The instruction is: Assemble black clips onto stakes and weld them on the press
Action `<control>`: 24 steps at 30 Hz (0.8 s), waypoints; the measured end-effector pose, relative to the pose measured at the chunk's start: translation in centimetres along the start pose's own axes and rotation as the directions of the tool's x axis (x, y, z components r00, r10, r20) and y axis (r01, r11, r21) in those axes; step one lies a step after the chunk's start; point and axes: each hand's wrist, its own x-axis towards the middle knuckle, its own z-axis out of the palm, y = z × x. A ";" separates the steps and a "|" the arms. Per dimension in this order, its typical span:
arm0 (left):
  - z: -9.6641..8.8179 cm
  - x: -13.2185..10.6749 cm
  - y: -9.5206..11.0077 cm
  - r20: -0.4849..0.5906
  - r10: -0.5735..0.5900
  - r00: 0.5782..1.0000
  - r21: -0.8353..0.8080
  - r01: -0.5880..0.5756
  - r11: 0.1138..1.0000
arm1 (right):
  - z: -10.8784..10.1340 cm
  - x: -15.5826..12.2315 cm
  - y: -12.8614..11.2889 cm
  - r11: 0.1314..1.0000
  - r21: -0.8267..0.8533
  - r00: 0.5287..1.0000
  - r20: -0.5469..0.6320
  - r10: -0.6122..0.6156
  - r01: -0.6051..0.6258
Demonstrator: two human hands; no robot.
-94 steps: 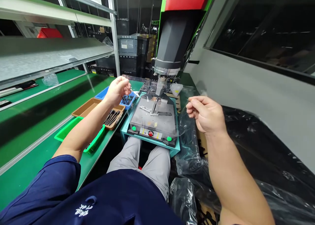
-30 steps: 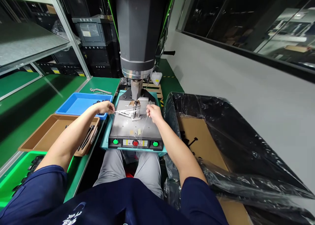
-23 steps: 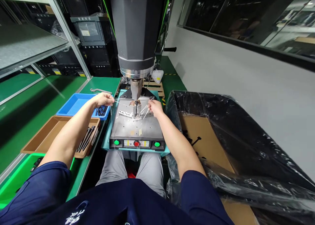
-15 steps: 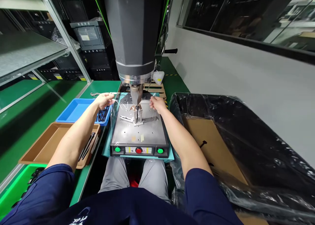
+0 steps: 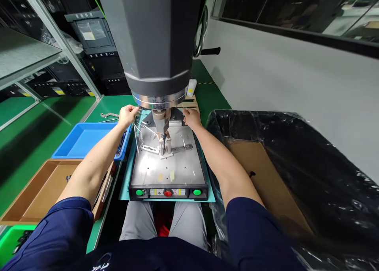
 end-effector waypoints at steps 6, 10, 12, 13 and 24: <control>1.5 1.0 -1.7 0.061 -0.083 0.995 0.009 0.083 0.997 | 1.9 1.2 2.4 0.999 -0.003 0.999 0.004 0.041 -0.041; 2.1 1.4 -2.2 0.070 -0.123 0.990 0.053 0.119 0.991 | 2.6 2.1 3.3 0.996 0.019 0.996 -0.004 0.087 -0.087; 2.4 1.6 -2.4 0.078 -0.135 0.988 0.070 0.129 0.989 | 3.0 2.5 3.5 0.992 0.045 0.993 -0.003 0.122 -0.122; 2.6 1.7 -2.6 0.085 -0.137 0.987 0.076 0.131 0.988 | 3.3 2.6 3.6 0.989 0.060 0.991 -0.004 0.137 -0.137; 3.5 2.1 -4.6 0.202 -0.126 0.971 0.137 0.099 0.986 | 3.9 3.7 4.5 0.958 0.144 0.967 -0.033 0.254 -0.247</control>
